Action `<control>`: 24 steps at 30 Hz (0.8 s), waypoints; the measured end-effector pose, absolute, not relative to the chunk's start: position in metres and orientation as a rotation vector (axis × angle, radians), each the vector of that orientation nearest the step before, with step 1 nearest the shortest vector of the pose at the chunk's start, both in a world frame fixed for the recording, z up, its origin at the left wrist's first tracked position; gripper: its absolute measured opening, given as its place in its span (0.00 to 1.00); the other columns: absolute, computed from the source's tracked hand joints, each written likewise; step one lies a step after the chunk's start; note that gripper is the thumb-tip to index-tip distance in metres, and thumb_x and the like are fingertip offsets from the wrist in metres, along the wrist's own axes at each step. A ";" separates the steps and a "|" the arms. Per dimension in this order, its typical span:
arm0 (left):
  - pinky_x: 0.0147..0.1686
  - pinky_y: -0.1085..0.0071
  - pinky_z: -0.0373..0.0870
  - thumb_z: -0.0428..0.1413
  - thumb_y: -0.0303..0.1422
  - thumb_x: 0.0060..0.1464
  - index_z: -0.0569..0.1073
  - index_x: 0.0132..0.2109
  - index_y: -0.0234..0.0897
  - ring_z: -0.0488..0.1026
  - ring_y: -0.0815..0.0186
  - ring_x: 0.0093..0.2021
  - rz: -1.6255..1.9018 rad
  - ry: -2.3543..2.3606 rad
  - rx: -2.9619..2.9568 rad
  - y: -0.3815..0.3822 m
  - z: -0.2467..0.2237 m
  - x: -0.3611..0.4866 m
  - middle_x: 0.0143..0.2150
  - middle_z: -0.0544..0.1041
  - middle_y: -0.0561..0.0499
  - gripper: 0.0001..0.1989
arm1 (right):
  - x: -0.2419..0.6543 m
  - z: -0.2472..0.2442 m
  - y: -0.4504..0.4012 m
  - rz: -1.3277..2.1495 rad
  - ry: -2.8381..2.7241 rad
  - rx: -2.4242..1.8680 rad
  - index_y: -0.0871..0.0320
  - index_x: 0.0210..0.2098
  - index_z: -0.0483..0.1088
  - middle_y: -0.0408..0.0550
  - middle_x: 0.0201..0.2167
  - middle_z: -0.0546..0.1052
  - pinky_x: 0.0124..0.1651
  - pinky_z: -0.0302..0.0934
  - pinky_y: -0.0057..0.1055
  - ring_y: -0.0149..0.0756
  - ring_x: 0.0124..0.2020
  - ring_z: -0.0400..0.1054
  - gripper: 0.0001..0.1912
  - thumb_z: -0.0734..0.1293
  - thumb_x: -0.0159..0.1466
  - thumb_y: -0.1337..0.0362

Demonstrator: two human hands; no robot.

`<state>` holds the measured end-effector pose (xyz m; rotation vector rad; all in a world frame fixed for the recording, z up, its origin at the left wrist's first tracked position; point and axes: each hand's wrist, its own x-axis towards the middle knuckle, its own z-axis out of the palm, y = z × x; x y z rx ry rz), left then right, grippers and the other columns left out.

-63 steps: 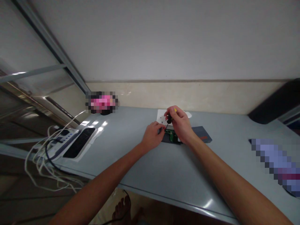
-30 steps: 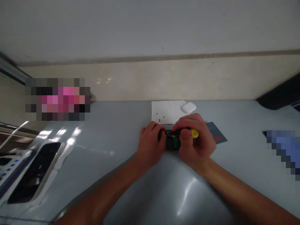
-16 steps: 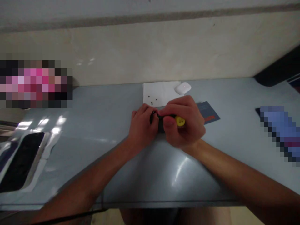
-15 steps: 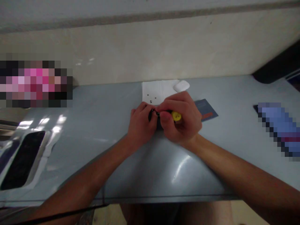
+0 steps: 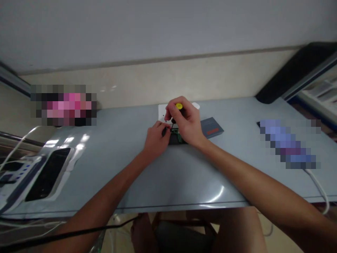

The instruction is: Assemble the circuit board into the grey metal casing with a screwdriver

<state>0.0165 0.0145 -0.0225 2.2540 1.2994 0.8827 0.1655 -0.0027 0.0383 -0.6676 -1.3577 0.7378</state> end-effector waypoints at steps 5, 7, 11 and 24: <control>0.53 0.61 0.73 0.54 0.26 0.69 0.79 0.45 0.37 0.79 0.59 0.50 0.889 1.304 2.242 0.012 -0.018 0.018 0.49 0.81 0.46 0.09 | 0.176 0.059 0.011 1.136 -1.484 -0.640 0.55 0.36 0.72 0.40 0.28 0.70 0.35 0.57 0.31 0.31 0.30 0.62 0.21 0.73 0.69 0.44; 0.54 0.60 0.73 0.54 0.26 0.69 0.79 0.45 0.37 0.79 0.58 0.51 0.884 1.304 2.228 0.011 -0.017 0.017 0.49 0.81 0.46 0.09 | 0.177 0.061 0.015 1.210 -1.478 -0.623 0.54 0.34 0.70 0.40 0.28 0.69 0.35 0.56 0.32 0.31 0.30 0.61 0.22 0.74 0.68 0.43; 0.55 0.59 0.72 0.54 0.27 0.69 0.78 0.46 0.38 0.78 0.58 0.52 0.817 1.265 2.244 0.011 -0.015 0.012 0.49 0.80 0.47 0.08 | 0.179 0.063 0.020 1.302 -1.412 -0.608 0.54 0.31 0.67 0.41 0.28 0.67 0.34 0.54 0.33 0.33 0.29 0.58 0.23 0.73 0.67 0.43; 0.59 0.53 0.70 0.52 0.25 0.67 0.76 0.49 0.40 0.77 0.54 0.56 0.787 1.256 2.329 0.012 -0.020 0.009 0.52 0.80 0.46 0.09 | 0.186 0.066 0.016 1.565 -1.345 -0.535 0.54 0.35 0.66 0.45 0.39 0.80 0.41 0.63 0.31 0.34 0.39 0.73 0.19 0.79 0.64 0.55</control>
